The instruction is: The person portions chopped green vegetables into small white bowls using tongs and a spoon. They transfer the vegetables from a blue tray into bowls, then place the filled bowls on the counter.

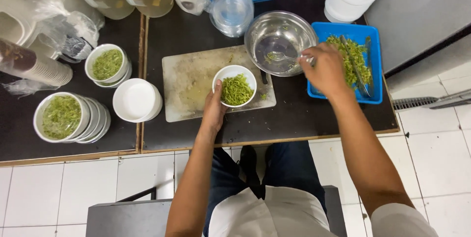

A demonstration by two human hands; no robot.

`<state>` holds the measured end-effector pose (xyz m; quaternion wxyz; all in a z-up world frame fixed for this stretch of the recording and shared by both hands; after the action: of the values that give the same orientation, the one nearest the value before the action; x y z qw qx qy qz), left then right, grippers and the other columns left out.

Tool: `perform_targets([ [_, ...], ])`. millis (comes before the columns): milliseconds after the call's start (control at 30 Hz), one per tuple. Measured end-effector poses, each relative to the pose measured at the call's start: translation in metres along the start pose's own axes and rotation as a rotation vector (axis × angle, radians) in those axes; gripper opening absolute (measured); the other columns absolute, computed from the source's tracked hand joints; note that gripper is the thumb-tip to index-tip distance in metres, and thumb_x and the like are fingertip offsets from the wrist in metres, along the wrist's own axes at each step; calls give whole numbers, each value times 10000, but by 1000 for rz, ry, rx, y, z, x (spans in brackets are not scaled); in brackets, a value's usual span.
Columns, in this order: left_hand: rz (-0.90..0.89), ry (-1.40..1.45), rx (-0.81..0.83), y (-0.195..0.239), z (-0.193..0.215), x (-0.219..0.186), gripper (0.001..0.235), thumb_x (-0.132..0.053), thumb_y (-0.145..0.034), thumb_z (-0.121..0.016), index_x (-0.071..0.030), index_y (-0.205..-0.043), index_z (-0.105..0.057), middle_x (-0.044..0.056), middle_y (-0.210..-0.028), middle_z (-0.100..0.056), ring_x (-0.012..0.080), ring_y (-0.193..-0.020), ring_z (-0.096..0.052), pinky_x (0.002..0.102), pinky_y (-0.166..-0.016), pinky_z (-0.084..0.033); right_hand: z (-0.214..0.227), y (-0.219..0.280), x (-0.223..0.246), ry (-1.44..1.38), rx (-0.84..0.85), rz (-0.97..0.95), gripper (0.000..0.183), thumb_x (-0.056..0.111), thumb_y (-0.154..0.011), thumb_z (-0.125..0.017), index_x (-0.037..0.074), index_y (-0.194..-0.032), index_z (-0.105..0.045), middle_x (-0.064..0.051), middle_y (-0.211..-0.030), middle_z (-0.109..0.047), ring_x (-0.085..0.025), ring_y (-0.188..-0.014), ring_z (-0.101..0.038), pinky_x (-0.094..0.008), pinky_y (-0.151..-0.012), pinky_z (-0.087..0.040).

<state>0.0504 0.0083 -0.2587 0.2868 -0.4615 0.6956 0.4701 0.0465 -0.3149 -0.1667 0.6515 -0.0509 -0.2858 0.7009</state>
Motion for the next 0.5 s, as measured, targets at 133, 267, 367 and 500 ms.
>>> perform_targets([
  [133,65,-56,-8,45,-35,-52,976,-605,-1011,-565,104,-1604,-250,363,-1678,-151,518,-1513,-302,590,-1198,-398,-11,-12,17,131,20,2,231,303,-898,-817,110,-1024,-801,-100,-883,-647,-334,-866,-657,-441,-803,-519],
  [267,48,-87,76,47,-40,-57,936,-592,-1062,-475,72,-1633,-146,350,-1689,-30,525,-1548,-186,609,-1243,-333,-68,-7,-34,205,234,-103,222,317,-866,-772,102,-913,-801,-177,-863,-651,-432,-883,-659,-519,-792,-533],
  [367,70,-96,52,44,-35,-51,922,-577,-1046,-524,49,-1637,-193,322,-1701,-68,489,-1551,-226,577,-1237,-355,-68,-6,-39,189,252,-98,115,293,-871,-744,184,-867,-782,-128,-847,-664,-410,-902,-679,-496,-834,-538],
  [500,20,-40,30,9,-7,-7,704,-428,-1050,-641,15,-1561,-446,250,-1609,-429,374,-1452,-486,546,-1147,-474,6,-11,4,17,-11,-102,73,163,-943,-785,222,-985,-797,-15,-832,-677,-287,-819,-685,-397,-798,-546],
])
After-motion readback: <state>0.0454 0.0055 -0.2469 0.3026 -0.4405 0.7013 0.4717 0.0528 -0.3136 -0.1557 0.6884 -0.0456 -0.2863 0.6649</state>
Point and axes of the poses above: each hand's wrist, its own y-axis away from the middle knuckle, its own z-axis out of the back of the hand, x = y × z, the point moved 7 cm from there along -y, towards the middle knuckle
